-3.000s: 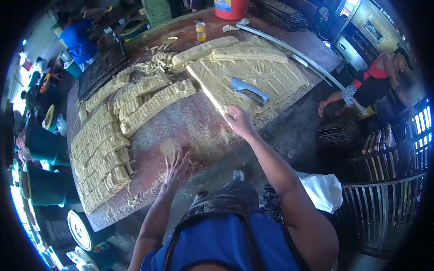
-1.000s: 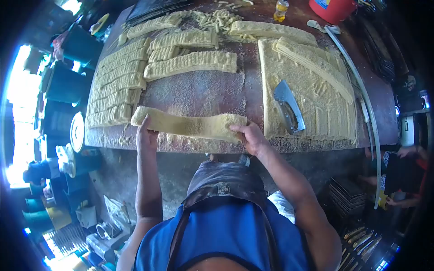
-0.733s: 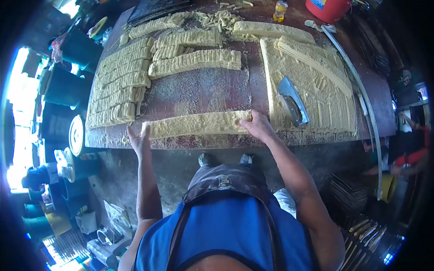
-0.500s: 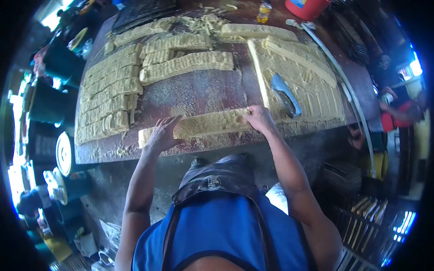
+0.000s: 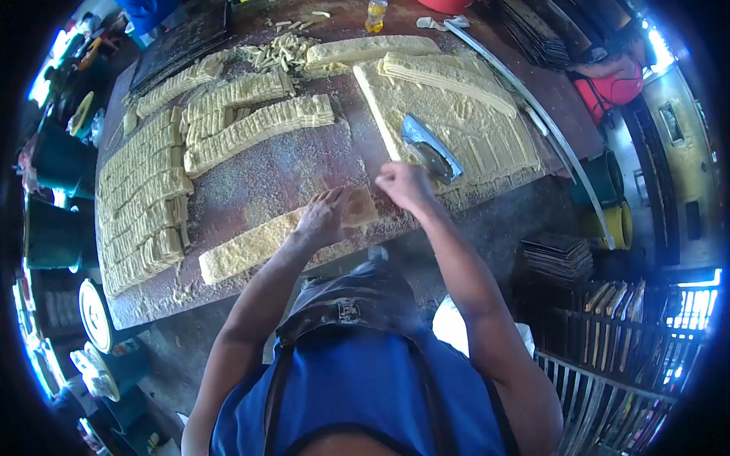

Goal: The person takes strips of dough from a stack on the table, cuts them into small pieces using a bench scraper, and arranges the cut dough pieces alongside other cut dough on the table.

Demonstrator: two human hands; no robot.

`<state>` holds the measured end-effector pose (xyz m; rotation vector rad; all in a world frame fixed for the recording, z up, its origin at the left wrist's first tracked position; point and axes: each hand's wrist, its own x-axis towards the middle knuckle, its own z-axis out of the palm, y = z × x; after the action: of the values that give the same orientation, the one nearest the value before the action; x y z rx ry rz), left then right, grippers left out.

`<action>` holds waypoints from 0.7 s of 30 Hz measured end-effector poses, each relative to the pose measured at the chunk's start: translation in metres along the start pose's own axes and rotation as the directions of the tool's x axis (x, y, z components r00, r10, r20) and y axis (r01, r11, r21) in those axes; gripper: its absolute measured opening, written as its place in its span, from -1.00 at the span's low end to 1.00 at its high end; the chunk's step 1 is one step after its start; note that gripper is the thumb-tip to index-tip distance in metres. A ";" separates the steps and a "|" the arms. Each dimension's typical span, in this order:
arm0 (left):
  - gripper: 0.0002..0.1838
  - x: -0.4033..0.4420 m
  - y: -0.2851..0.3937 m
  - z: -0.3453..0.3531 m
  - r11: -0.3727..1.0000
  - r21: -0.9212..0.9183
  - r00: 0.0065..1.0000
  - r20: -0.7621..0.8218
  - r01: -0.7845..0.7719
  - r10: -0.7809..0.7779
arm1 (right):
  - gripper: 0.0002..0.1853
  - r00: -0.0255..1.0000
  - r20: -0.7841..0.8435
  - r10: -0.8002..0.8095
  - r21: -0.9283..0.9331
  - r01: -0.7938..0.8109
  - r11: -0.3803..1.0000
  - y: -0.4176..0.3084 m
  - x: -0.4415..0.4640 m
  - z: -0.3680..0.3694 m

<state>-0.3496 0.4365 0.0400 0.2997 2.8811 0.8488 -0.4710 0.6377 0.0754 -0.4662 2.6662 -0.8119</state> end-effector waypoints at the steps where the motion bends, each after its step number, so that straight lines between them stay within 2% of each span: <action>1: 0.13 0.001 0.000 0.006 1.000 0.000 1.000 0.001 0.016 -0.016 | -0.53 0.990 -0.139 0.012 -0.015 -0.014 1.000 0.003 0.001 -0.013; 3: 0.07 0.005 -0.003 0.011 1.000 0.030 0.999 -0.048 -0.010 0.011 | -0.38 0.931 -0.297 -0.212 -0.354 0.098 0.930 0.037 0.014 -0.034; 4: 0.07 0.009 0.003 0.008 0.999 0.042 0.999 -0.032 0.004 -0.003 | -0.38 0.935 -0.291 -0.205 -0.333 0.102 0.937 0.049 0.019 -0.037; 6: 0.00 0.010 0.021 0.009 0.992 0.112 0.990 -0.136 0.051 -0.036 | -0.32 0.954 -0.158 -0.256 -0.506 0.144 0.851 0.072 0.027 -0.039; 7: 0.00 0.016 0.026 0.009 0.991 0.112 0.992 -0.115 0.067 -0.054 | -0.32 0.959 -0.140 -0.246 -0.489 0.149 0.859 0.080 0.037 -0.039; 9: -0.03 0.028 0.033 0.012 0.985 0.092 0.989 -0.012 0.148 -0.147 | -0.32 0.985 -0.016 -0.173 -0.341 0.157 0.927 0.091 0.055 -0.042; 11: -0.03 0.027 0.030 0.018 0.985 0.062 0.986 -0.054 0.159 -0.156 | -0.34 0.975 -0.018 -0.222 -0.326 0.204 0.923 0.069 0.051 -0.061; 13: 0.00 0.024 0.029 0.027 0.986 0.107 0.981 -0.160 0.129 -0.111 | -0.37 0.988 -0.084 -0.126 -0.104 0.117 0.988 0.037 0.035 -0.076; 14: 0.00 0.025 0.031 0.026 0.985 0.104 0.981 -0.152 0.138 -0.121 | -0.42 0.961 -0.124 -0.247 -0.119 0.233 0.965 0.034 0.026 -0.068; 15: 0.02 0.028 0.035 0.024 0.983 0.073 0.979 -0.128 0.170 -0.160 | -0.42 0.963 -0.116 -0.242 -0.115 0.229 0.967 0.028 0.015 -0.057; 17: 0.03 0.033 0.037 0.022 0.980 0.040 0.976 -0.100 0.196 -0.192 | -0.47 0.962 0.074 -0.264 0.000 0.264 0.964 0.017 -0.001 -0.033; 20: 0.06 0.029 0.036 0.017 0.985 0.040 0.981 -0.097 0.170 -0.166 | -0.50 0.963 0.115 -0.242 -0.087 0.253 0.964 0.030 -0.004 0.016; 21: -0.02 0.028 0.036 0.006 0.995 -0.019 0.981 -0.170 0.094 -0.095 | -0.50 0.968 0.111 -0.225 -0.099 0.236 0.967 0.025 -0.008 0.012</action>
<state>-0.3700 0.4753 0.0524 0.0915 3.0175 0.9152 -0.4649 0.6546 0.0535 -0.8358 2.6062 -0.6835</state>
